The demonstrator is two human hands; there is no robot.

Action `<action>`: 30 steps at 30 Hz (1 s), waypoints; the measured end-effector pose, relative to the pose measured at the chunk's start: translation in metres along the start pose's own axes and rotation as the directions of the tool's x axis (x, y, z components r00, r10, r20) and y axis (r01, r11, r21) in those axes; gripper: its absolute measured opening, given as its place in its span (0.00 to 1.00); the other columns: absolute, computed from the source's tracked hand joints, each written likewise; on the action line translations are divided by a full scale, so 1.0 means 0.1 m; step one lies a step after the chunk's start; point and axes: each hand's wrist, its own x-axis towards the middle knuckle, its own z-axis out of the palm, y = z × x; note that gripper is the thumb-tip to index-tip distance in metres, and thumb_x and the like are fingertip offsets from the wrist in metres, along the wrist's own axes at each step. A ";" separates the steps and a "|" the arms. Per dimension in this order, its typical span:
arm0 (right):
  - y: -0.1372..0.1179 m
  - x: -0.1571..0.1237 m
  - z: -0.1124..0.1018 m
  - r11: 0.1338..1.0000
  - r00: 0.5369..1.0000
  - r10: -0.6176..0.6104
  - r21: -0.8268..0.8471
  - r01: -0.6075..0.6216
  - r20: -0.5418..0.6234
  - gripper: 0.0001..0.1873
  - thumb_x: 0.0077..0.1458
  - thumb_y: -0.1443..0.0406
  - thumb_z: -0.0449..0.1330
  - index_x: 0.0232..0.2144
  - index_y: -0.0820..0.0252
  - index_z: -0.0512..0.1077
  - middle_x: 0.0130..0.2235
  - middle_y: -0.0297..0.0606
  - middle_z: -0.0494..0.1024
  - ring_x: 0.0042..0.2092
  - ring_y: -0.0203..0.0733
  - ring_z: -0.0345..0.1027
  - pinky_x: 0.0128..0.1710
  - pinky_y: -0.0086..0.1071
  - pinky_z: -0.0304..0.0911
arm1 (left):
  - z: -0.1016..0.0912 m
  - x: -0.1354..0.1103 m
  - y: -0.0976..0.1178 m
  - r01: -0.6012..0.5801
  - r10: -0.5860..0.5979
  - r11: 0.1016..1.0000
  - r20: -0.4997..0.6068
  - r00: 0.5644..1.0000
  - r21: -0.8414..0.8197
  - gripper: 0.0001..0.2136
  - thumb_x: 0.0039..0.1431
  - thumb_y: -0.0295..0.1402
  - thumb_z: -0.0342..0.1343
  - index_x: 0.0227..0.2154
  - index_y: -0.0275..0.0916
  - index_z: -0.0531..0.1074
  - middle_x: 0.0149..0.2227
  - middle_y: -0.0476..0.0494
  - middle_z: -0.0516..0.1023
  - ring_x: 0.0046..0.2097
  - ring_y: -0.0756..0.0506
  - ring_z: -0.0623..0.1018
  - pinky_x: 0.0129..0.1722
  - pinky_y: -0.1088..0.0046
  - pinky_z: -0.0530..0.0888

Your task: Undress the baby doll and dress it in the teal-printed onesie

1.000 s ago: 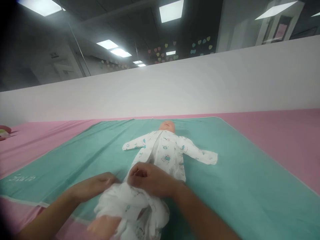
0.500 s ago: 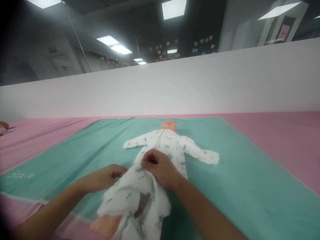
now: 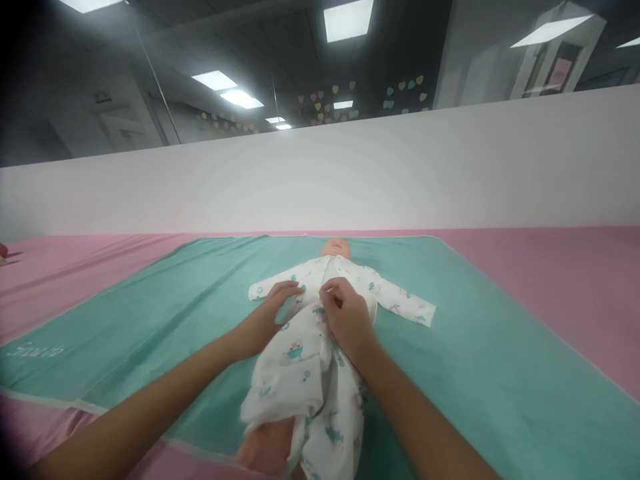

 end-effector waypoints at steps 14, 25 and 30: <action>0.23 0.11 0.04 0.850 0.924 -0.343 -0.363 0.381 0.167 0.11 0.52 0.69 0.52 0.37 0.57 0.71 0.50 0.38 0.71 0.54 0.43 0.59 0.56 0.40 0.50 | 0.17 0.24 -0.52 0.280 -0.215 0.941 -0.307 0.927 0.188 0.10 0.60 0.38 0.43 0.31 0.39 0.66 0.32 0.47 0.72 0.35 0.47 0.71 0.36 0.70 0.68; 0.37 0.34 -0.38 0.753 0.993 -0.104 -0.656 0.045 -0.051 0.12 0.58 0.59 0.48 0.33 0.56 0.70 0.36 0.36 0.75 0.39 0.42 0.66 0.40 0.36 0.58 | -0.14 0.18 -0.61 0.391 -0.377 0.920 -0.349 0.858 -0.034 0.08 0.55 0.34 0.48 0.37 0.40 0.67 0.37 0.46 0.72 0.35 0.47 0.73 0.34 0.70 0.70; 0.21 0.26 -0.28 0.775 0.952 -0.242 -0.553 0.306 0.188 0.10 0.55 0.58 0.55 0.27 0.56 0.67 0.33 0.34 0.71 0.37 0.40 0.63 0.38 0.35 0.58 | 0.02 0.10 -0.20 0.011 0.007 0.987 0.108 0.994 -0.160 0.06 0.55 0.36 0.54 0.31 0.41 0.72 0.35 0.47 0.71 0.38 0.47 0.71 0.40 0.70 0.70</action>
